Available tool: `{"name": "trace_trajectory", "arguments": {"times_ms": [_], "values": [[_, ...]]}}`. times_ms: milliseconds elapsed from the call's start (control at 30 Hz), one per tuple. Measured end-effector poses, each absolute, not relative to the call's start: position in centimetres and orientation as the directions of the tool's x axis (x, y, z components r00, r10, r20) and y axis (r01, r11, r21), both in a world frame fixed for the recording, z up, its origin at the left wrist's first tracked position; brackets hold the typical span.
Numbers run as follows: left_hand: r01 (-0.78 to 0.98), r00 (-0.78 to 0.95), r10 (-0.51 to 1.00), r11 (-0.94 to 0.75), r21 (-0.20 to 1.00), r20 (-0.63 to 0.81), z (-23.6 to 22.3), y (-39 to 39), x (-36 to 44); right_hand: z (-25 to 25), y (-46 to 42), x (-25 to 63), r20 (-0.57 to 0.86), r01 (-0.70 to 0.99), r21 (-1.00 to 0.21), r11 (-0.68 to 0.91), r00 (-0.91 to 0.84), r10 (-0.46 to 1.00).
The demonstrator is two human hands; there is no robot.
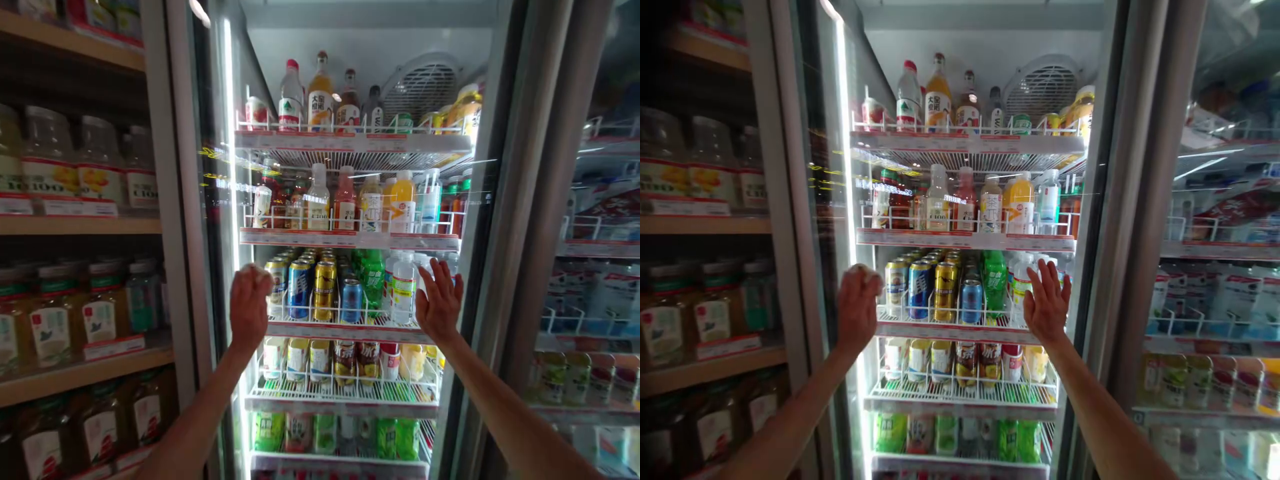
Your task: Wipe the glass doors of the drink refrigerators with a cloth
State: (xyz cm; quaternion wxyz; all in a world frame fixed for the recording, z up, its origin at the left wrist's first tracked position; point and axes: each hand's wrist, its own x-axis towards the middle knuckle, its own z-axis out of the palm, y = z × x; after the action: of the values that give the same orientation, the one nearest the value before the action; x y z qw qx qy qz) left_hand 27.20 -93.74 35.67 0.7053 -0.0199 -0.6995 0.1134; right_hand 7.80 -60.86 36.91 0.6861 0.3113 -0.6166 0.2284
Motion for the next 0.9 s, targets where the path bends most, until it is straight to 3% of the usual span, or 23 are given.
{"name": "trace_trajectory", "arguments": {"times_ms": [67, 100, 233, 333, 433, 533, 700, 767, 900], "values": [[-0.148, 0.129, 0.036, 0.989, -0.017, 0.991, 37.2, -94.3, 27.2, 36.8, -60.8, 7.7, 0.989, -0.697, 0.139, 0.703, 0.132, -0.065], [-0.129, 0.143, 0.018, 0.992, 0.001, 0.990, 37.7, -93.7, 26.6, 36.9, -60.9, 7.8, 0.990, -0.700, 0.132, 0.702, 0.128, -0.058], [0.034, -0.007, 0.165, 0.986, -0.165, 0.986, 39.1, -86.3, 22.2, 37.7, -62.7, 11.2, 0.994, -0.778, 0.102, 0.620, 0.110, -0.027], [0.184, -0.082, 0.222, 0.961, -0.205, 0.971, 40.0, -81.7, 20.3, 38.7, -66.2, 15.0, 0.967, -0.890, 0.241, 0.388, 0.187, -0.171], [0.263, -0.164, 0.304, 0.930, -0.256, 0.938, 40.1, -82.5, 21.2, 39.3, -70.2, 17.0, 0.965, -0.928, 0.206, 0.310, 0.141, -0.219], [0.115, -0.184, 0.303, 0.951, -0.286, 0.935, 39.3, -87.0, 22.9, 39.1, -73.3, 17.1, 0.972, -0.887, 0.162, 0.433, 0.068, -0.223], [-0.066, -0.068, 0.223, 0.971, -0.228, 0.972, 38.4, -90.5, 23.1, 39.0, -73.1, 15.1, 0.949, -0.787, 0.273, 0.553, 0.126, -0.289], [-0.088, -0.059, 0.230, 0.968, -0.235, 0.971, 38.4, -90.1, 22.7, 39.5, -69.6, 13.1, 0.965, -0.774, 0.255, 0.580, 0.170, -0.198], [-0.097, -0.062, 0.215, 0.971, -0.220, 0.975, 38.5, -89.2, 22.5, 40.9, -62.0, 9.1, 0.972, -0.759, -0.021, 0.650, 0.137, 0.192]]}}
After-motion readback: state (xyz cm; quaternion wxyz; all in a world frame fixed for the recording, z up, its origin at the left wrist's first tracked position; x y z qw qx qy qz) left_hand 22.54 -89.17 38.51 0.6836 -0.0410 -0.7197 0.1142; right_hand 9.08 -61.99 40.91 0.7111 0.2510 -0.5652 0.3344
